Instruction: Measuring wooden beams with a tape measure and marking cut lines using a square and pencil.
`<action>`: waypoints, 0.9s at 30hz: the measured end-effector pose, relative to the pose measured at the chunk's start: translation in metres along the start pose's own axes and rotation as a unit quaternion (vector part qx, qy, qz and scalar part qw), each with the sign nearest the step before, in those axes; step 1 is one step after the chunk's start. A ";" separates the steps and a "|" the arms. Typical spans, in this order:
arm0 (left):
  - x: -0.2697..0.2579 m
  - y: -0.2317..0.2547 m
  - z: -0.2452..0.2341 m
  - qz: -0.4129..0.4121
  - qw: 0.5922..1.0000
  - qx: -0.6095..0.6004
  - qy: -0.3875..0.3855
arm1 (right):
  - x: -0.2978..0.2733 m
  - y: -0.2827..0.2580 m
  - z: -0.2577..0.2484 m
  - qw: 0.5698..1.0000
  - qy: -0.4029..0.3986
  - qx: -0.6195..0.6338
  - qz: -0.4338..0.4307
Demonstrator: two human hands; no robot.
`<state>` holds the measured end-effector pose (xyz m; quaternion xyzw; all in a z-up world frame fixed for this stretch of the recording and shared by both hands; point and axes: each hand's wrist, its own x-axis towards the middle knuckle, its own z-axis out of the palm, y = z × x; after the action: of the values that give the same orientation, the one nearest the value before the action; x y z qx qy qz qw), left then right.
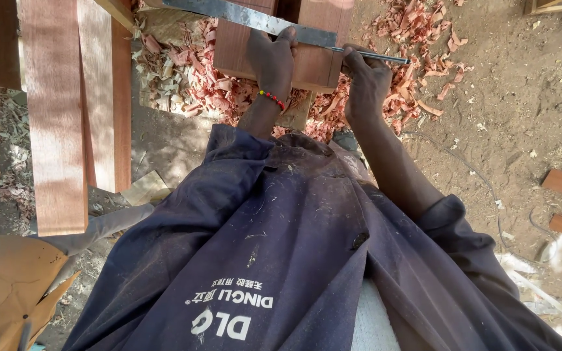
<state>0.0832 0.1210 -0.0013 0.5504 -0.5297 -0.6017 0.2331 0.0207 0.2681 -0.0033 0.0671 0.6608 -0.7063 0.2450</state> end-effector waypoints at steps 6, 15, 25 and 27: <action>0.001 -0.006 0.000 0.019 1.000 0.001 0.000 | -0.002 -0.001 0.001 1.000 0.012 -0.015 -0.006; 0.004 -0.007 0.000 0.013 1.000 -0.010 -0.008 | 0.001 0.002 0.001 0.999 0.010 -0.019 -0.026; 0.009 -0.015 0.001 0.023 1.000 0.004 -0.010 | -0.002 0.000 0.001 0.998 0.000 -0.034 -0.050; 0.010 -0.019 0.001 0.028 0.999 -0.006 -0.014 | -0.005 0.003 -0.002 0.997 -0.007 -0.050 -0.052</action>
<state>0.0852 0.1194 -0.0222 0.5253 -0.5448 -0.6059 0.2453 0.0254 0.2714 -0.0043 0.0158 0.6964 -0.6844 0.2154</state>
